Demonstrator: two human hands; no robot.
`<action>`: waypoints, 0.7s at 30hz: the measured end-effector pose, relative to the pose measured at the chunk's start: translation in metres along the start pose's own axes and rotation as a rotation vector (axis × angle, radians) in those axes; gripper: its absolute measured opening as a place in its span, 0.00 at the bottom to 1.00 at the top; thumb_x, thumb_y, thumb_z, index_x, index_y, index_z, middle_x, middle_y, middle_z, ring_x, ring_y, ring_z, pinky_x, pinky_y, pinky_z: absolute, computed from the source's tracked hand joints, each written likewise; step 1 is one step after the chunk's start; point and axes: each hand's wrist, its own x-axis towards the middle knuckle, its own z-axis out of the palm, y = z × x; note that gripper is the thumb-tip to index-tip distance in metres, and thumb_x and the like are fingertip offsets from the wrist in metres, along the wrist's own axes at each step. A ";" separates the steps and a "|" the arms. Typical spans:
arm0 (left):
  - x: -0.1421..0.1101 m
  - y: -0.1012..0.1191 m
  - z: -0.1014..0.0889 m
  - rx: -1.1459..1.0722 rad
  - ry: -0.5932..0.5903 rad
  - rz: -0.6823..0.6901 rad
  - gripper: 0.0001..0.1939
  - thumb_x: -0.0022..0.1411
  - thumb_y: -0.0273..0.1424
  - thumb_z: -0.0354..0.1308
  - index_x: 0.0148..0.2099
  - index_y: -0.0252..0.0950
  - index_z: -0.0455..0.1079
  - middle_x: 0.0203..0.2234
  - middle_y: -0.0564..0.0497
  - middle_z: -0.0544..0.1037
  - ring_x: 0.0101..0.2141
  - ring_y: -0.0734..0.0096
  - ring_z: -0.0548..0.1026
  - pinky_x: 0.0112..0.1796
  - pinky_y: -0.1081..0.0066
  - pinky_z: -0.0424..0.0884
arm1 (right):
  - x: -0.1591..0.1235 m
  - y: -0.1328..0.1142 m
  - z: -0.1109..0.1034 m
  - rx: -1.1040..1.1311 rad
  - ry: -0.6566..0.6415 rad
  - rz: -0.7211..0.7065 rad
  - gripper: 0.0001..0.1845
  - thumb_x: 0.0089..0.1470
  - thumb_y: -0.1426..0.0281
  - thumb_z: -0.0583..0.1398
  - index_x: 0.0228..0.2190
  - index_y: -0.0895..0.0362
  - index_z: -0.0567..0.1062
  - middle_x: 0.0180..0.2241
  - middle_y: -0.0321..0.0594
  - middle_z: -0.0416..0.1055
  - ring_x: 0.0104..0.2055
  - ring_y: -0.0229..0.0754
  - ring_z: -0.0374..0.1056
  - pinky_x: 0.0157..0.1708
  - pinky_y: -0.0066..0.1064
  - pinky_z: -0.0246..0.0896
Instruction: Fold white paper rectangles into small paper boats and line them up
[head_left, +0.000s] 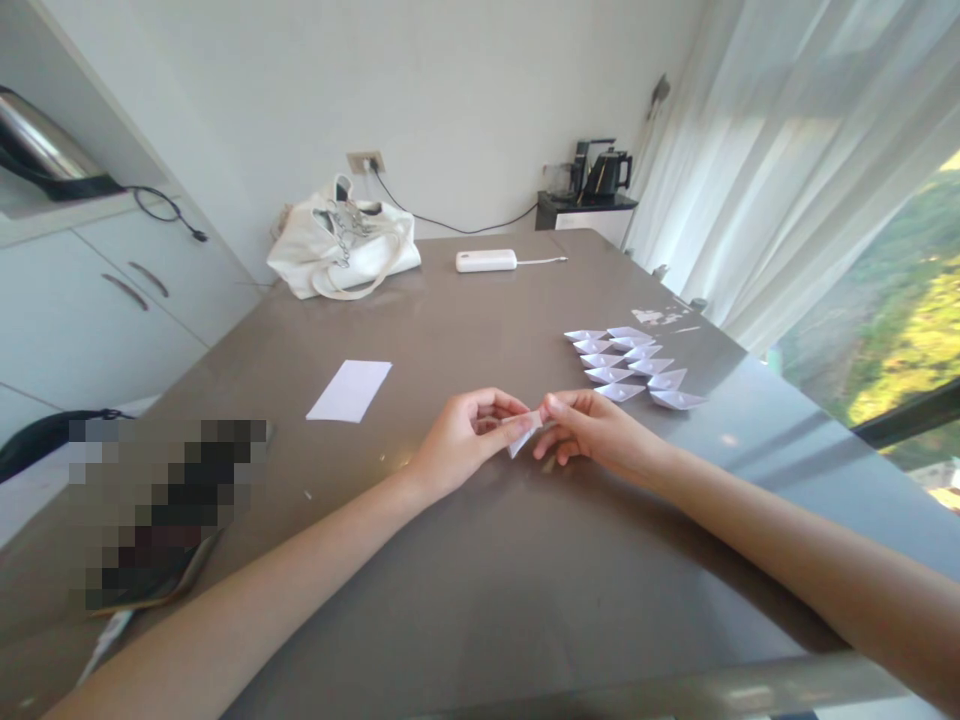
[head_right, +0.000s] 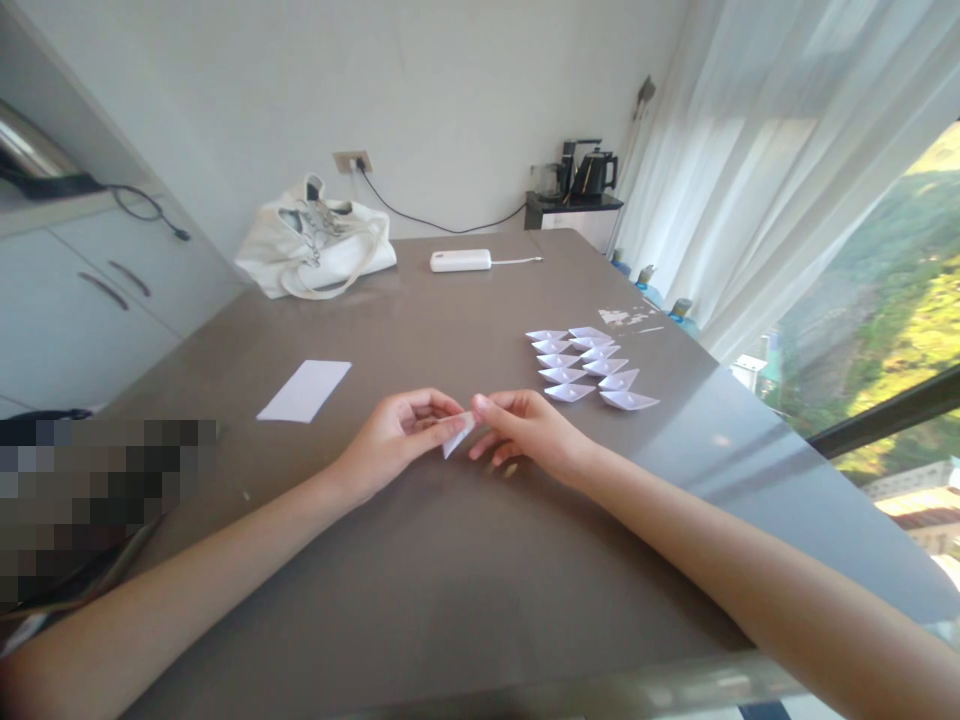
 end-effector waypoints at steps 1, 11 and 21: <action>0.000 0.000 0.000 0.013 0.002 0.003 0.14 0.53 0.38 0.63 0.35 0.32 0.71 0.30 0.49 0.77 0.30 0.74 0.73 0.33 0.74 0.67 | 0.000 -0.002 0.001 -0.030 -0.004 -0.004 0.21 0.48 0.53 0.62 0.29 0.60 0.74 0.24 0.40 0.75 0.26 0.35 0.72 0.22 0.21 0.64; 0.006 0.003 -0.017 0.046 -0.145 0.095 0.13 0.53 0.36 0.63 0.39 0.33 0.73 0.34 0.48 0.78 0.35 0.69 0.75 0.39 0.70 0.68 | 0.004 0.000 -0.016 0.190 -0.002 -0.035 0.13 0.44 0.62 0.67 0.28 0.57 0.75 0.28 0.35 0.73 0.28 0.32 0.68 0.27 0.20 0.62; -0.001 0.007 -0.016 -0.060 -0.262 -0.003 0.10 0.54 0.35 0.61 0.35 0.33 0.71 0.28 0.50 0.76 0.31 0.72 0.73 0.35 0.73 0.67 | 0.000 -0.012 -0.015 -0.059 -0.238 -0.050 0.13 0.49 0.62 0.63 0.27 0.60 0.74 0.27 0.37 0.69 0.28 0.34 0.63 0.30 0.26 0.59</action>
